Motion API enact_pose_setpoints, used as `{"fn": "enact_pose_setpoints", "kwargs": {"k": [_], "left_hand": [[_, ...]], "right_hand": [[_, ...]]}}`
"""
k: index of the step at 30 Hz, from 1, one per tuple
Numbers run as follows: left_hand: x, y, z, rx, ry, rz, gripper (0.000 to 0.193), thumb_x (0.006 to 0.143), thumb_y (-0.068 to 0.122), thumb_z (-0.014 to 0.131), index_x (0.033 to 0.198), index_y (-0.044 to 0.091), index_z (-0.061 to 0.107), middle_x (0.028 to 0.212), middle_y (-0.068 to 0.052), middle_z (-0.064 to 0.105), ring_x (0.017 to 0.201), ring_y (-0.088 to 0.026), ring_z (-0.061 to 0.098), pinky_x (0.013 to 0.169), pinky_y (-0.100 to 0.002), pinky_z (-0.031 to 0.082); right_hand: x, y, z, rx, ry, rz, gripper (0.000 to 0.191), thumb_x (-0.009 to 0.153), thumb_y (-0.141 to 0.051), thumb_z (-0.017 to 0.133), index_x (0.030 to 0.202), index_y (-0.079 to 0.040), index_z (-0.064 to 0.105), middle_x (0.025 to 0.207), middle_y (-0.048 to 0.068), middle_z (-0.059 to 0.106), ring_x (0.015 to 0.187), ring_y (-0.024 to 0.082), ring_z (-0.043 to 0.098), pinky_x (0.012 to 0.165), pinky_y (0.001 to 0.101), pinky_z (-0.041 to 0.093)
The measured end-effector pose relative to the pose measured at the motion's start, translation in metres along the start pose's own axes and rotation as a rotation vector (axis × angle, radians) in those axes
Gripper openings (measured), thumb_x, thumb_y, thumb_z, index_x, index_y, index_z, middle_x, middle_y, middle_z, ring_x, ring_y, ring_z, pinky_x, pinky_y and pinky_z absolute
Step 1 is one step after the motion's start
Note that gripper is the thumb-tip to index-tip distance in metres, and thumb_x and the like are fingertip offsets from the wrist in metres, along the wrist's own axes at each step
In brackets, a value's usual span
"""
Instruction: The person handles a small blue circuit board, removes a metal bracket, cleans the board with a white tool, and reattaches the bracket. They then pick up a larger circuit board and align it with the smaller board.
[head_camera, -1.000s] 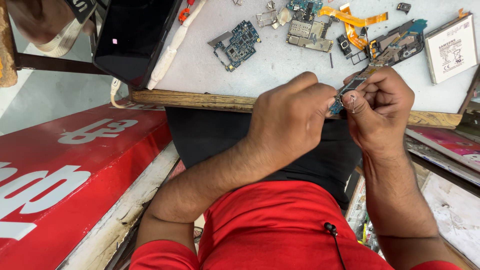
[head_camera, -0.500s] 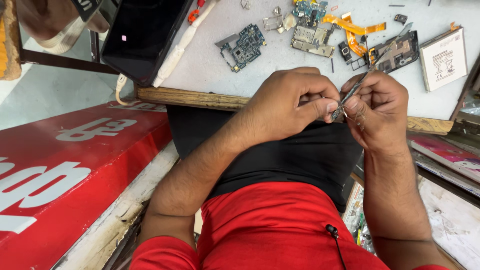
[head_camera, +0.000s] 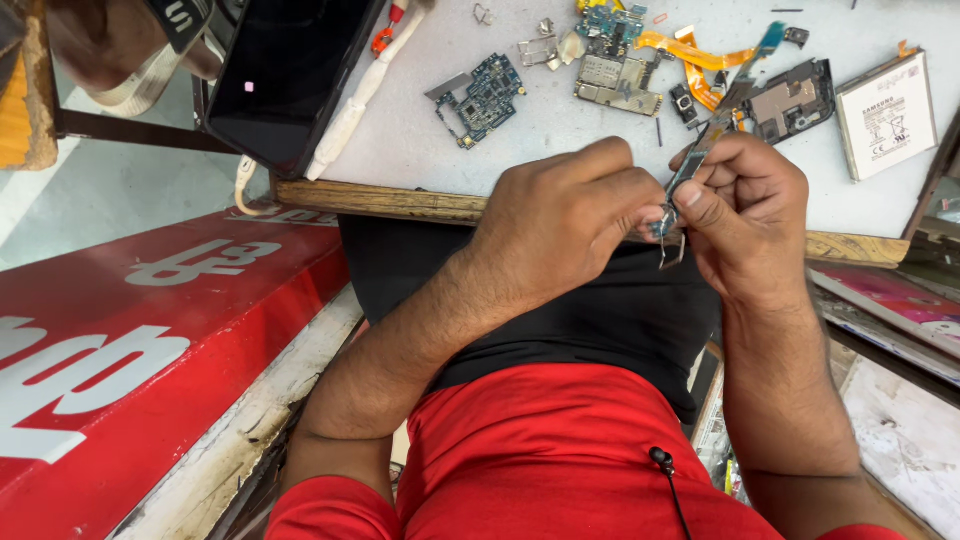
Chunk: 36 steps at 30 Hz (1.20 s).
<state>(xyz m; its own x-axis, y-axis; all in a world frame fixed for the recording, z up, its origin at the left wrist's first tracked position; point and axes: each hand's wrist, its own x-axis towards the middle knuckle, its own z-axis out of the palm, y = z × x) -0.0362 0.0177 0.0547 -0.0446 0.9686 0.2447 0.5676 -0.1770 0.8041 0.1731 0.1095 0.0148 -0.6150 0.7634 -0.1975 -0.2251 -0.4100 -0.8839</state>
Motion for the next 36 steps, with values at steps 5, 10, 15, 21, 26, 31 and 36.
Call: {"fn": "enact_pose_setpoints", "kwargs": {"k": [5,10,15,21,26,31,36], "left_hand": [[-0.003,-0.017,-0.006,0.14,0.1,-0.149,0.028,0.1,0.025,0.074,0.124,0.011,0.069,0.097,-0.002,0.066,0.077,-0.018,0.07,0.064,-0.032,0.058],[-0.003,-0.02,-0.012,0.42,0.086,-0.204,0.033,0.1,0.029,0.074,0.125,0.008,0.069,0.106,-0.009,0.067,0.082,-0.019,0.072,0.067,-0.031,0.06],[-0.011,0.018,-0.019,0.151,0.211,-0.115,0.04,0.101,0.036,0.075,0.128,0.009,0.064,0.123,-0.008,0.066,0.097,-0.023,0.073,0.081,-0.031,0.061],[-0.002,0.018,0.003,0.046,0.174,-0.141,0.019,0.102,0.024,0.073,0.115,0.01,0.069,0.104,-0.003,0.07,0.089,-0.023,0.073,0.075,-0.034,0.059],[-0.003,0.002,0.005,-0.19,0.076,-0.309,0.008,0.102,0.017,0.071,0.108,0.012,0.073,0.094,-0.004,0.072,0.079,-0.019,0.073,0.069,-0.032,0.058],[0.003,0.001,0.001,-0.29,0.054,-0.359,0.007,0.1,0.014,0.071,0.105,0.01,0.074,0.089,-0.004,0.072,0.074,-0.017,0.072,0.066,-0.03,0.057],[-0.005,0.013,0.011,0.103,0.247,-0.058,0.013,0.1,0.007,0.073,0.113,0.009,0.07,0.099,-0.005,0.068,0.088,-0.023,0.071,0.076,-0.035,0.058]], "right_hand": [[-0.001,0.002,0.007,0.042,0.032,-0.05,0.015,0.107,0.003,0.063,0.12,0.002,0.056,0.095,0.013,0.07,0.084,0.021,0.075,0.076,0.0343,0.067],[0.0,0.008,0.008,-0.05,0.072,-0.079,0.009,0.114,0.007,0.062,0.115,0.003,0.054,0.092,0.013,0.068,0.078,0.015,0.07,0.08,0.0328,0.066],[-0.001,0.007,0.017,-0.095,0.149,-0.052,0.014,0.108,0.008,0.06,0.121,0.003,0.056,0.101,0.014,0.071,0.084,0.013,0.071,0.076,0.0271,0.064],[-0.001,0.008,0.019,-0.137,0.111,-0.068,0.012,0.108,0.006,0.063,0.116,0.001,0.055,0.1,0.012,0.071,0.086,0.012,0.072,0.074,0.0252,0.064],[-0.005,0.012,0.011,-0.217,0.09,-0.039,0.011,0.11,0.007,0.066,0.115,0.004,0.056,0.096,0.011,0.069,0.078,0.007,0.063,0.067,0.0175,0.051],[-0.002,0.012,0.011,-0.165,0.081,-0.024,0.014,0.108,0.007,0.065,0.115,0.003,0.054,0.096,0.011,0.069,0.078,0.008,0.065,0.069,0.0203,0.054],[-0.001,0.016,0.018,-0.171,0.136,-0.069,0.015,0.108,0.006,0.064,0.114,0.002,0.051,0.103,0.011,0.068,0.086,0.011,0.069,0.075,0.0248,0.064]]}}
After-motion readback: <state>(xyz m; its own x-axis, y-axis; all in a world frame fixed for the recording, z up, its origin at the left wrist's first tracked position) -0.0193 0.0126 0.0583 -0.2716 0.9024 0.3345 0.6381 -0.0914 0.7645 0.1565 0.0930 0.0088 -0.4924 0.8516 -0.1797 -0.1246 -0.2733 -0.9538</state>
